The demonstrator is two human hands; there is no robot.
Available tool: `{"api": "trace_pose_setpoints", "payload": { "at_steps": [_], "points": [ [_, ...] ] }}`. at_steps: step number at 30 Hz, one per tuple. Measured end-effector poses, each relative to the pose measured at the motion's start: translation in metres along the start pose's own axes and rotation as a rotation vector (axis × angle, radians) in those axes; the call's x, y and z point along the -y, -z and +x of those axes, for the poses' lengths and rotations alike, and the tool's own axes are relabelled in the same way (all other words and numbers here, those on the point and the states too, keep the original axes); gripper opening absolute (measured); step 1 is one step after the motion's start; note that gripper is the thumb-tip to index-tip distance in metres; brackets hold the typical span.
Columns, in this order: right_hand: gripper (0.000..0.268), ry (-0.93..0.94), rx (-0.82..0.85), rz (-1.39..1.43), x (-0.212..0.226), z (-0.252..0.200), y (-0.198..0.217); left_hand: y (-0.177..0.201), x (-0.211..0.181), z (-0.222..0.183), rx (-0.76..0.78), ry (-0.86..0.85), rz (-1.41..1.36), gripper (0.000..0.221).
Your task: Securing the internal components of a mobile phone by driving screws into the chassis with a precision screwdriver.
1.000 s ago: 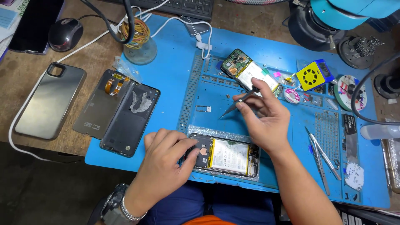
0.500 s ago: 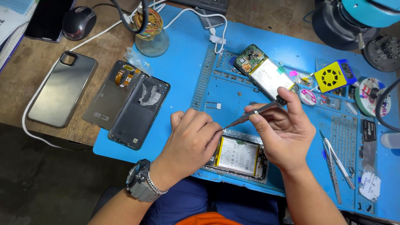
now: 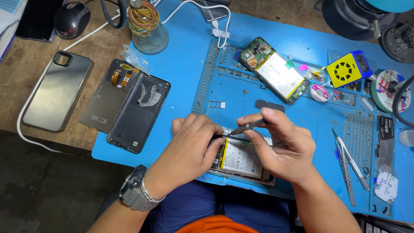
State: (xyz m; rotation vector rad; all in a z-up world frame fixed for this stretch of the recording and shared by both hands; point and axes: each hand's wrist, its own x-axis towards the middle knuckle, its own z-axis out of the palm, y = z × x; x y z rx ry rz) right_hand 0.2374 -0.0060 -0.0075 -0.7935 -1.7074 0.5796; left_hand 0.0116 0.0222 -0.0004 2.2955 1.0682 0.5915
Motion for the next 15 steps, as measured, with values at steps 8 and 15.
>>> {"api": "trace_pose_setpoints", "payload": {
  "at_steps": [8,15],
  "points": [
    [0.051,-0.048,0.062,-0.095,0.004,0.008,-0.003,0.008,-0.005,-0.024,0.066,-0.15,0.356,0.035],
    [0.05,-0.066,0.079,-0.107,0.005,0.008,-0.006,0.002,-0.008,-0.03,0.047,-0.17,0.542,0.045]
  ]
}}
